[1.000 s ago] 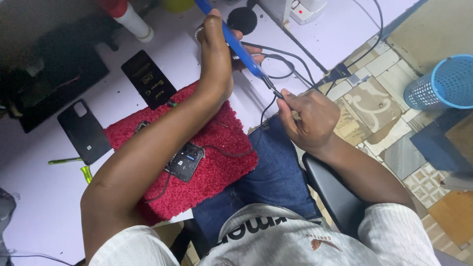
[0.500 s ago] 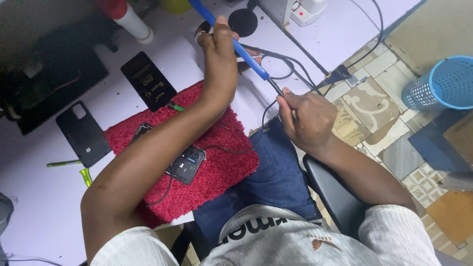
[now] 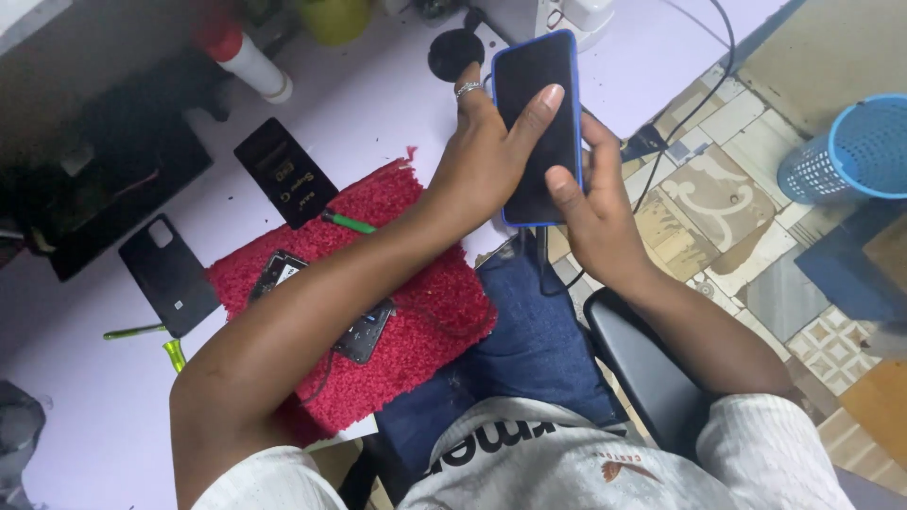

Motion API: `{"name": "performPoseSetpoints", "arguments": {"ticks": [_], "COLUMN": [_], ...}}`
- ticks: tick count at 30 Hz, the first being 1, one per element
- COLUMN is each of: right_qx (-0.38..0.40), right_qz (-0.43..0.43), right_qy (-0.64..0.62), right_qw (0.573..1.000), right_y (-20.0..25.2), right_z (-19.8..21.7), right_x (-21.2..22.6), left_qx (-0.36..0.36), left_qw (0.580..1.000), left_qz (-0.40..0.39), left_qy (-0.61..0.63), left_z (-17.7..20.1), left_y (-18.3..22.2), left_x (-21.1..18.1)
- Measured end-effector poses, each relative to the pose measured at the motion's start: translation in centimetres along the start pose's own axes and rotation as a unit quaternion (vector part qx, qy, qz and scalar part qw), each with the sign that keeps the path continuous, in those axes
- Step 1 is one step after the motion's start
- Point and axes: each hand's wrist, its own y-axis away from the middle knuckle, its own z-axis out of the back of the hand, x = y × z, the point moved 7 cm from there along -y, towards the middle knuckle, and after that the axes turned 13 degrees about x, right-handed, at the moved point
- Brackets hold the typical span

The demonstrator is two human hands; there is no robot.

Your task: Disassembling a mobile phone by removing screws and prying off the internal protective frame to access the motherboard and battery.

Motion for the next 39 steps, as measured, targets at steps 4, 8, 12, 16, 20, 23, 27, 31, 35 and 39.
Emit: {"name": "performPoseSetpoints", "arguments": {"ticks": [4,8,12,16,20,23,27,31,35,39], "right_qx": [-0.11,-0.228,-0.299,-0.262,-0.118,-0.074,-0.171,-0.194,-0.213,-0.227], "right_qz": [-0.049,-0.049,-0.079,-0.073,-0.021,-0.012,-0.072,-0.048,-0.032,-0.055], "right_qy": [-0.184,-0.307,-0.29,-0.192,-0.212,-0.186,-0.17,-0.145,-0.097,-0.002], "right_qw": [0.975,0.923,0.906,0.943,0.97,0.98,0.968,0.969,0.972,0.972], "right_y": [0.2,0.2,0.7,1.1,0.0,0.0,0.4,0.0,-0.6,-0.6], "right_z": [3.1,6.7,8.8,9.5,8.9,8.1,9.6,10.2,11.7,12.4], "right_x": [-3.6,-7.1,-12.0,-11.7,-8.6,-6.3,-10.3,-12.4,-12.2,-10.3], "left_qx": [0.032,0.164,0.342,0.259,0.125,0.114,0.055,0.062,0.196,0.19], "left_qw": [0.996,0.962,0.889,0.875,0.805,0.817,0.797,0.792,0.83,0.845], "left_qz": [-0.081,-0.057,0.045,-0.053,-0.147,-0.178,-0.246,-0.254,-0.075,0.006], "left_qy": [0.003,-0.21,-0.301,-0.405,-0.561,-0.536,-0.548,-0.552,-0.517,-0.5], "left_z": [-0.5,-1.6,-2.8,-5.7,-5.8,-4.9,-4.7,-4.7,-3.4,-0.5], "left_y": [0.4,3.3,9.7,12.4,12.3,12.4,14.4,16.0,16.8,19.7], "left_x": [-2.4,-2.4,-3.2,1.9,4.2,4.7,2.3,2.2,3.0,2.6]}}
